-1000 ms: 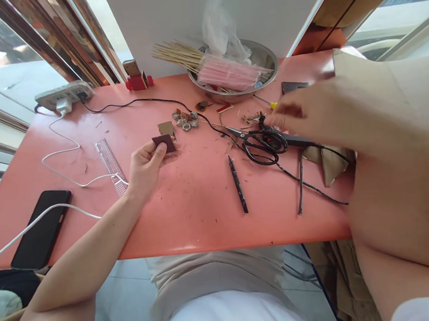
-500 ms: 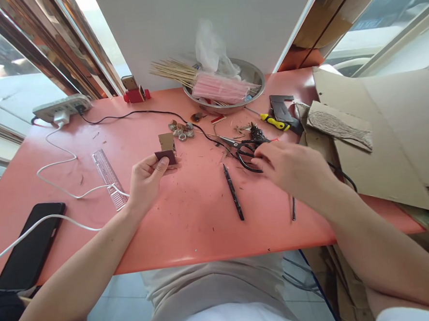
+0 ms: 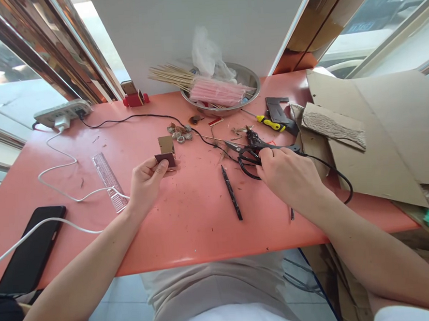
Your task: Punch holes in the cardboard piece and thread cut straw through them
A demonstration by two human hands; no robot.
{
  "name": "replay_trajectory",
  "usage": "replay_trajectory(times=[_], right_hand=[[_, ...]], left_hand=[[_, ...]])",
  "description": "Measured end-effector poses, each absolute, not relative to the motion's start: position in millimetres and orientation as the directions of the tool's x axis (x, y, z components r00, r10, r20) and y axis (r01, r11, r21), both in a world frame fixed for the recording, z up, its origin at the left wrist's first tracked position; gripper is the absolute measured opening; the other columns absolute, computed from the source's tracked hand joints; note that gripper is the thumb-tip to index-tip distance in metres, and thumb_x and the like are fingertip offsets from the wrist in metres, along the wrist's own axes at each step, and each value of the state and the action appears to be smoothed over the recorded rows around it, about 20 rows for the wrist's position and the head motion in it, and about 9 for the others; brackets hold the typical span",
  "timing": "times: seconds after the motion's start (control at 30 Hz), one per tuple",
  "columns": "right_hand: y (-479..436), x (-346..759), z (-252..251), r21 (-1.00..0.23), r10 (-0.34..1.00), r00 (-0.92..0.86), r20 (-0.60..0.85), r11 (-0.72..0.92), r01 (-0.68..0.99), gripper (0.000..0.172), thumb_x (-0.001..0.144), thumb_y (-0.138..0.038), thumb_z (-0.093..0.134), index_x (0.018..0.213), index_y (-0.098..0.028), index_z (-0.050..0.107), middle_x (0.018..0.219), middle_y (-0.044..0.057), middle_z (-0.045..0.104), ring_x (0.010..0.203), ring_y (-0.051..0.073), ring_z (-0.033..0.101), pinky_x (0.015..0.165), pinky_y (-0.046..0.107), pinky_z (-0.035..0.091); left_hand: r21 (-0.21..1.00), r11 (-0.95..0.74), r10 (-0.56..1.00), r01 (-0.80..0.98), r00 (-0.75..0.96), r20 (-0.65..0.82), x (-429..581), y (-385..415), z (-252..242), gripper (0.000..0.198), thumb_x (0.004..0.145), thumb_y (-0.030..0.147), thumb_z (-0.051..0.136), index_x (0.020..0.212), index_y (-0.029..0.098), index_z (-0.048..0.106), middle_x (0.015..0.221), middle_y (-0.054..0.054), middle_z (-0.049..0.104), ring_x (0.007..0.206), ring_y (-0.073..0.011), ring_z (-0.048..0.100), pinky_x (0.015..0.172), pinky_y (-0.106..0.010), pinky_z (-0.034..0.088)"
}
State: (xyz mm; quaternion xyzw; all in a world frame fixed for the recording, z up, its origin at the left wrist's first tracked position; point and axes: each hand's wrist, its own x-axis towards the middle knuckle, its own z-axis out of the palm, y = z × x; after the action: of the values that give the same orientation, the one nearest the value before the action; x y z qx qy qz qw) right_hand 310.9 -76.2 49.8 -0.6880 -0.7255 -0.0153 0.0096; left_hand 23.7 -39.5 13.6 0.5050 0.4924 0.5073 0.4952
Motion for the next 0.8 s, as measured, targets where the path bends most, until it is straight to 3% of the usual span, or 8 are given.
replay_trajectory(times=[0.2, 0.37, 0.47, 0.53, 0.67, 0.8], right_hand=[[-86.0, 313.8, 47.0, 0.050, 0.992, -0.105, 0.075, 0.101, 0.994, 0.013, 0.099, -0.023, 0.056, 0.099, -0.017, 0.068, 0.083, 0.015, 0.077, 0.079, 0.031, 0.074, 0.059, 0.030, 0.038], [-92.6, 302.5, 45.8, -0.033, 0.986, -0.149, -0.081, 0.147, 0.989, 0.010, 0.097, -0.022, 0.063, 0.098, -0.017, 0.072, 0.080, 0.011, 0.078, 0.078, 0.028, 0.075, 0.060, 0.029, 0.037], [-77.5, 303.6, 59.6, -0.131, 0.973, -0.168, -0.155, 0.149, 0.980, 0.011, 0.096, -0.021, 0.066, 0.087, -0.020, 0.072, 0.074, 0.007, 0.076, 0.074, 0.024, 0.071, 0.065, 0.029, 0.039], [-57.1, 310.4, 74.2, -0.118, 0.992, -0.080, -0.094, 0.069, 0.991, 0.018, 0.098, -0.025, 0.066, 0.082, -0.020, 0.073, 0.071, 0.007, 0.073, 0.072, 0.023, 0.067, 0.067, 0.031, 0.039], [-6.6, 327.4, 95.0, -0.013, 0.992, 0.127, 0.007, -0.127, 0.992, 0.026, 0.106, -0.024, 0.056, 0.100, -0.012, 0.079, 0.095, 0.018, 0.077, 0.089, 0.026, 0.067, 0.074, 0.035, 0.039], [28.1, 333.0, 90.6, 0.036, 0.981, 0.176, -0.077, -0.174, 0.984, 0.012, 0.094, -0.016, 0.069, 0.087, -0.012, 0.077, 0.092, 0.017, 0.075, 0.087, 0.024, 0.067, 0.075, 0.035, 0.045]], left_hand=[[1.000, -0.017, 1.000, -0.008, -0.020, 0.016, 26.7, -40.3, 15.0, 0.053, 0.065, 0.063, 0.096, 0.089, 0.017, 0.082, 0.087, -0.010, 0.086, 0.082, -0.0306, 0.085, 0.082, -0.046, 0.073], [0.999, -0.023, 0.999, -0.032, -0.036, 0.022, 28.1, -40.8, 14.3, 0.050, 0.065, 0.061, 0.096, 0.086, 0.018, 0.083, 0.085, -0.010, 0.086, 0.078, -0.0278, 0.085, 0.080, -0.042, 0.073], [0.999, -0.025, 0.999, -0.031, -0.024, 0.025, 26.2, -40.6, 14.0, 0.052, 0.065, 0.063, 0.096, 0.087, 0.018, 0.082, 0.086, -0.010, 0.086, 0.079, -0.0282, 0.085, 0.080, -0.042, 0.072], [0.999, -0.029, 1.000, -0.028, -0.011, 0.029, 25.1, -40.3, 13.4, 0.055, 0.065, 0.066, 0.096, 0.088, 0.018, 0.082, 0.087, -0.011, 0.086, 0.080, -0.0290, 0.085, 0.081, -0.043, 0.073], [0.999, -0.024, 0.999, -0.029, 0.026, 0.025, 24.1, -39.2, 11.1, 0.062, 0.065, 0.073, 0.093, 0.087, 0.017, 0.081, 0.090, -0.013, 0.087, 0.082, -0.0303, 0.085, 0.081, -0.044, 0.072], [0.997, 0.010, 0.998, -0.075, 0.068, -0.005, 22.3, -36.3, 8.1, 0.062, 0.065, 0.072, 0.095, 0.088, 0.016, 0.081, 0.095, -0.015, 0.087, 0.088, -0.0317, 0.086, 0.084, -0.043, 0.072]])
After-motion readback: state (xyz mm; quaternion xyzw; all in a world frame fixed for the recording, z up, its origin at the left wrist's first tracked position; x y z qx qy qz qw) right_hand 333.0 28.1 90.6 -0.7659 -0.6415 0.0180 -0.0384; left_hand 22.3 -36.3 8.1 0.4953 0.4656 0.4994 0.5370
